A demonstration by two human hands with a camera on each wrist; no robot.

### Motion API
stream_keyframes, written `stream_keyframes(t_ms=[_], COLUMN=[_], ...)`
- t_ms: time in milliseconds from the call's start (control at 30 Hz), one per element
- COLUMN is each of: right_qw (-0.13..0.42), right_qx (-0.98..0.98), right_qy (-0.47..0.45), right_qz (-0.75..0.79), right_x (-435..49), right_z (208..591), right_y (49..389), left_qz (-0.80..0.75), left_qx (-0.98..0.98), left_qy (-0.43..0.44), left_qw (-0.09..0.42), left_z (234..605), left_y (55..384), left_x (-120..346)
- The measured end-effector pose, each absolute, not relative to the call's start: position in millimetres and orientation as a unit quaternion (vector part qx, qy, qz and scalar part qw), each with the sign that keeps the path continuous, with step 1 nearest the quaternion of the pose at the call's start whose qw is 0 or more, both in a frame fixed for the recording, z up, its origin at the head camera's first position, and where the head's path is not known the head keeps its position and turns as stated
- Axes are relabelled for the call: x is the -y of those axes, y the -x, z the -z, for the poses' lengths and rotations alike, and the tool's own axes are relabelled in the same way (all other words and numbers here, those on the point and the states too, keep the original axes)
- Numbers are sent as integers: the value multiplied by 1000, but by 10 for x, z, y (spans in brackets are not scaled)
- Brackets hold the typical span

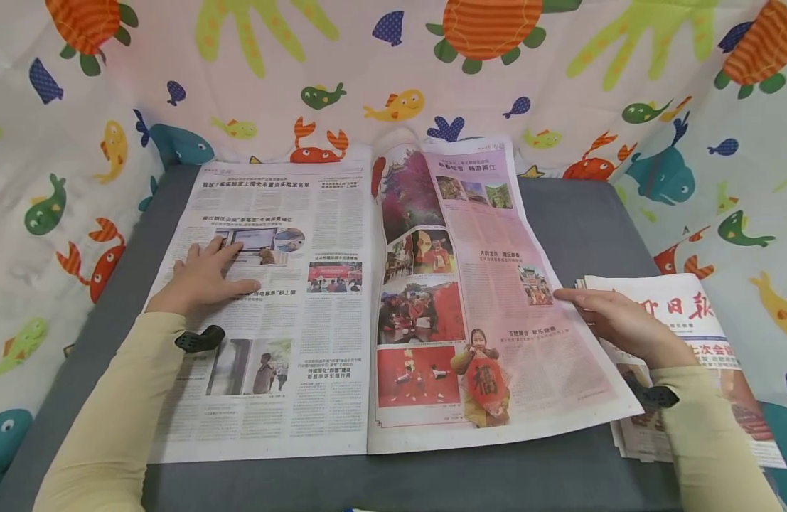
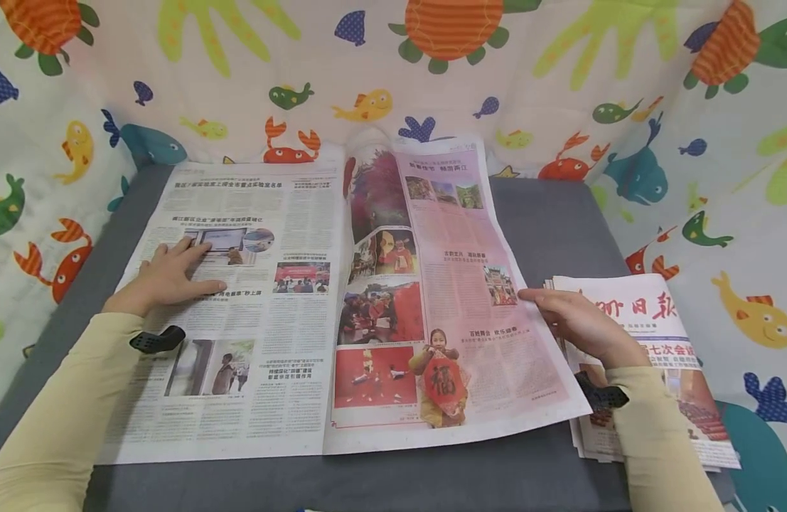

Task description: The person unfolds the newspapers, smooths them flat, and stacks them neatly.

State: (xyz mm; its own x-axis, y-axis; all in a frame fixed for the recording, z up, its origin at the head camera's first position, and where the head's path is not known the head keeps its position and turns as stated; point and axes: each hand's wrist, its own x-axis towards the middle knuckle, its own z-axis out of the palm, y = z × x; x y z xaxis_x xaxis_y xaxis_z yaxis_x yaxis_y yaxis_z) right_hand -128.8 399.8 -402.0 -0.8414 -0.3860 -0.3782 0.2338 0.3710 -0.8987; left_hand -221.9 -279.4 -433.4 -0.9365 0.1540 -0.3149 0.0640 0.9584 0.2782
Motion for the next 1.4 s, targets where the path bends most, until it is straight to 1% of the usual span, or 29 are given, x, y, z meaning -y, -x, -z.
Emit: stream_keyframes(t_ms=[233, 467, 667, 867, 1100, 1333, 1400], right_qw=[282, 297, 305, 281, 268, 244, 229], right_qx=[-822, -835, -845, -862, -876, -900, -911], right_qy=[9, -34, -28, 1, 0, 5, 7], right_qz=[496, 463, 438, 422, 401, 360, 343], right_x=[-4036, -4054, -4097, -4104, -4104, -4038, -3975], right_z=[4134, 4072, 4049, 4056, 4012, 3965, 3943], right_y=[1238, 1172, 1113, 1094, 1073, 1134, 1163], left_qz=[-140, -136, -140, -155, -151, -150, -151], left_qx=[-974, -975, -977, -978, -981, -980, -980], left_qy=[-42, -41, -42, -33, -32, -28, -26], left_qw=[171, 171, 155, 134, 120, 125, 124], left_z=[4343, 4349, 4378, 4387, 4397, 4397, 4388], left_y=[2230, 2237, 2241, 2226, 2204, 2226, 2223], left_x=[2947, 2977, 2953, 2917, 2897, 2863, 2842])
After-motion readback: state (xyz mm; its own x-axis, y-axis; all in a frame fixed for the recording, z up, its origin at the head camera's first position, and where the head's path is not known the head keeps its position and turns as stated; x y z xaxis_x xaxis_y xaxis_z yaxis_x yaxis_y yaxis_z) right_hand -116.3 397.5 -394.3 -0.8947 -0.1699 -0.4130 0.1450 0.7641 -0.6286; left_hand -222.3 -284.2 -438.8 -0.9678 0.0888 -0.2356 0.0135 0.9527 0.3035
